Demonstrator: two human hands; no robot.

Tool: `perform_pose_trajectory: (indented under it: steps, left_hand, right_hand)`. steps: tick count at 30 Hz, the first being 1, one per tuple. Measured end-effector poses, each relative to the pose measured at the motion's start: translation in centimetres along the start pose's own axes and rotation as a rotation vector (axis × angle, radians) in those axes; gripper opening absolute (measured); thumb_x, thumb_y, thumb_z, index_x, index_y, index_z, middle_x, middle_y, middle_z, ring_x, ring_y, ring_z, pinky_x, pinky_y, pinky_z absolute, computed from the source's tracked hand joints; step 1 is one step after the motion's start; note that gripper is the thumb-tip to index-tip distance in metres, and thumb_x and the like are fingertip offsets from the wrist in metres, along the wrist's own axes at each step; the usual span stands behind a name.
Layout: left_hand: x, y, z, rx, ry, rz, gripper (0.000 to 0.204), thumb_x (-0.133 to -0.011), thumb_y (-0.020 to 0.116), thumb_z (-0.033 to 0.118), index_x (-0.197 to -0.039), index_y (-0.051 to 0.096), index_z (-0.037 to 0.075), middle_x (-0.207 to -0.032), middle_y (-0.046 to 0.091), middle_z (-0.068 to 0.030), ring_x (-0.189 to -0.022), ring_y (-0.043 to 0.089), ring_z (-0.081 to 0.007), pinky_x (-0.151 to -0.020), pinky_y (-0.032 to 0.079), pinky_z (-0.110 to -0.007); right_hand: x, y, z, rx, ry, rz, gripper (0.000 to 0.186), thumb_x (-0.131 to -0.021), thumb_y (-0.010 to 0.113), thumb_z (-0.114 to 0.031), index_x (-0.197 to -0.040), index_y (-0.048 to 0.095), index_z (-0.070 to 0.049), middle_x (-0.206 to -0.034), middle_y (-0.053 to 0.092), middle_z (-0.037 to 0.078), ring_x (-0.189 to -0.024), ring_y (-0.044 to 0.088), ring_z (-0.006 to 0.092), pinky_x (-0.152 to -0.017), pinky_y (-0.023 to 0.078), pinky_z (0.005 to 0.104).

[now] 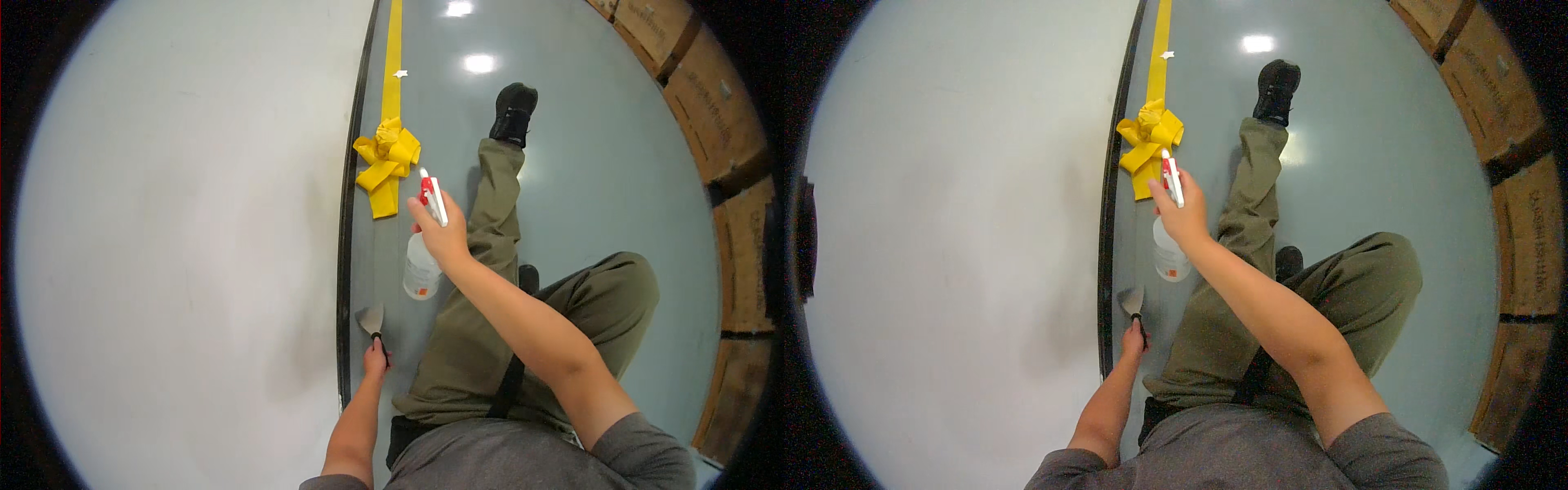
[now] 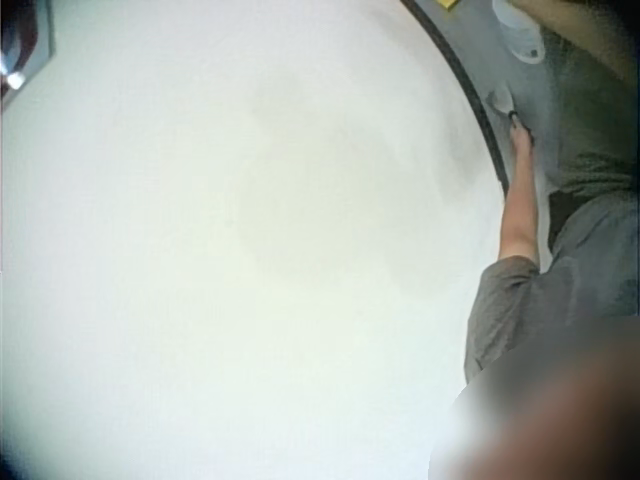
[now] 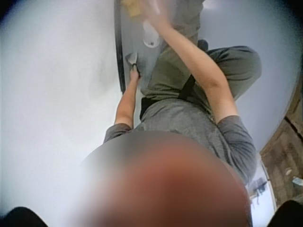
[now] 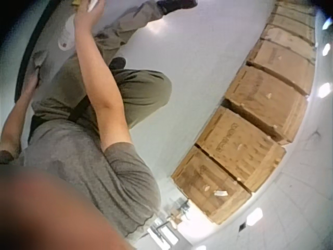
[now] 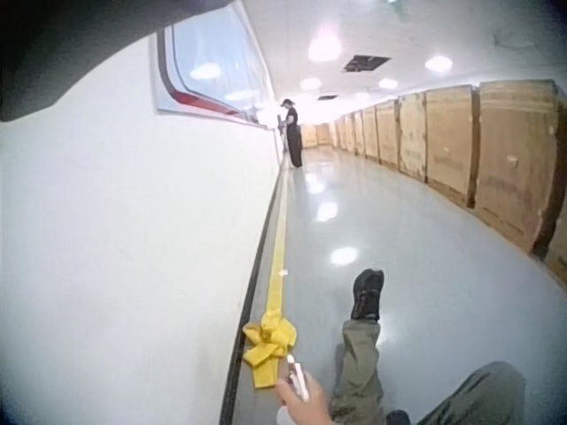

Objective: Remove yellow floor marking tape using a scraper and cleaning solution.

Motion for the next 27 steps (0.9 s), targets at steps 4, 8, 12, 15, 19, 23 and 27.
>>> perform_pose_trajectory:
  steps: [4, 8, 12, 15, 19, 23, 27]
  left_hand:
    - [0.2, 0.0, 0.6, -0.012, 0.045, 0.013, 0.046, -0.092, 0.041, 0.046, -0.099, 0.052, 0.002, -0.072, 0.060, -0.0092, -0.041, 0.051, -0.0183, -0.038, 0.041, -0.032]
    - [-0.7, -1.0, -0.3, -0.029, 0.026, -0.004, 0.047, -0.092, 0.040, 0.047, -0.100, 0.052, 0.002, -0.073, 0.060, -0.0089, -0.042, 0.053, -0.0189, -0.038, 0.040, -0.032]
    - [-0.8, -1.4, -1.1, -0.027, 0.002, 0.004, 0.047, -0.092, 0.041, 0.047, -0.100, 0.051, 0.002, -0.073, 0.060, -0.0087, -0.042, 0.053, -0.0191, -0.038, 0.040, -0.032]
    - [-0.3, -1.4, -0.9, -0.013, 0.008, -0.005, 0.046, -0.092, 0.040, 0.047, -0.099, 0.051, 0.002, -0.072, 0.060, -0.0088, -0.042, 0.054, -0.0191, -0.037, 0.040, -0.032]
    - [-0.5, -1.3, -0.3, 0.009, 0.032, -0.025, 0.045, -0.092, 0.041, 0.046, -0.097, 0.051, 0.003, -0.072, 0.060, -0.0089, -0.042, 0.052, -0.0191, -0.037, 0.040, -0.032]
    - [-1.2, -1.1, -0.4, -0.004, 0.029, -0.044, 0.045, -0.091, 0.042, 0.047, -0.096, 0.052, 0.003, -0.071, 0.060, -0.0084, -0.041, 0.051, -0.0190, -0.037, 0.040, -0.032]
    - [-0.7, -1.4, 0.0, 0.003, 0.038, -0.040, 0.045, -0.092, 0.042, 0.046, -0.095, 0.052, 0.002, -0.070, 0.059, -0.0080, -0.041, 0.051, -0.0187, -0.036, 0.040, -0.032]
  right_hand:
    - [0.5, -1.2, -0.3, 0.005, -0.004, 0.112, 0.019, -0.084, 0.064, -0.019, -0.090, 0.054, -0.004, -0.070, 0.052, 0.001, -0.055, 0.052, 0.0095, -0.051, 0.042, 0.0238]
    - [-0.2, -0.6, -5.0, -0.114, -0.155, 0.182, 0.018, -0.085, 0.063, -0.019, -0.087, 0.055, -0.004, -0.070, 0.052, 0.001, -0.055, 0.052, 0.0094, -0.051, 0.042, 0.0239]
    - [-0.2, 0.9, -5.9, -0.108, -0.150, 0.049, 0.018, -0.085, 0.063, -0.019, -0.092, 0.056, -0.003, -0.072, 0.053, 0.001, -0.055, 0.052, 0.0088, -0.051, 0.042, 0.0229]
    - [0.8, 0.7, -3.6, -0.050, -0.174, 0.032, 0.026, -0.085, 0.062, -0.018, -0.102, 0.056, 0.000, -0.071, 0.057, 0.002, -0.053, 0.053, 0.0080, -0.049, 0.044, 0.0231]
    - [3.4, 0.3, 2.6, 0.026, 0.012, 0.079, 0.030, -0.084, 0.062, -0.018, -0.107, 0.056, 0.000, -0.070, 0.056, 0.002, -0.054, 0.054, 0.0081, -0.049, 0.045, 0.0238]
    - [6.4, 0.8, 8.5, 0.046, 0.150, 0.100, 0.032, -0.084, 0.063, -0.018, -0.109, 0.055, 0.000, -0.071, 0.056, 0.002, -0.054, 0.054, 0.0084, -0.049, 0.045, 0.0242]
    - [8.5, 2.2, 10.4, 0.052, 0.159, 0.104, 0.019, -0.084, 0.062, -0.017, -0.094, 0.055, -0.003, -0.070, 0.054, 0.001, -0.054, 0.053, 0.0087, -0.049, 0.044, 0.0237]
Point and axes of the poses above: each hand's wrist, its own x-axis away from the middle knuckle, its own y-axis out of the palm, z = x × y, the point moved 10 cm from there along -x, towards the middle knuckle
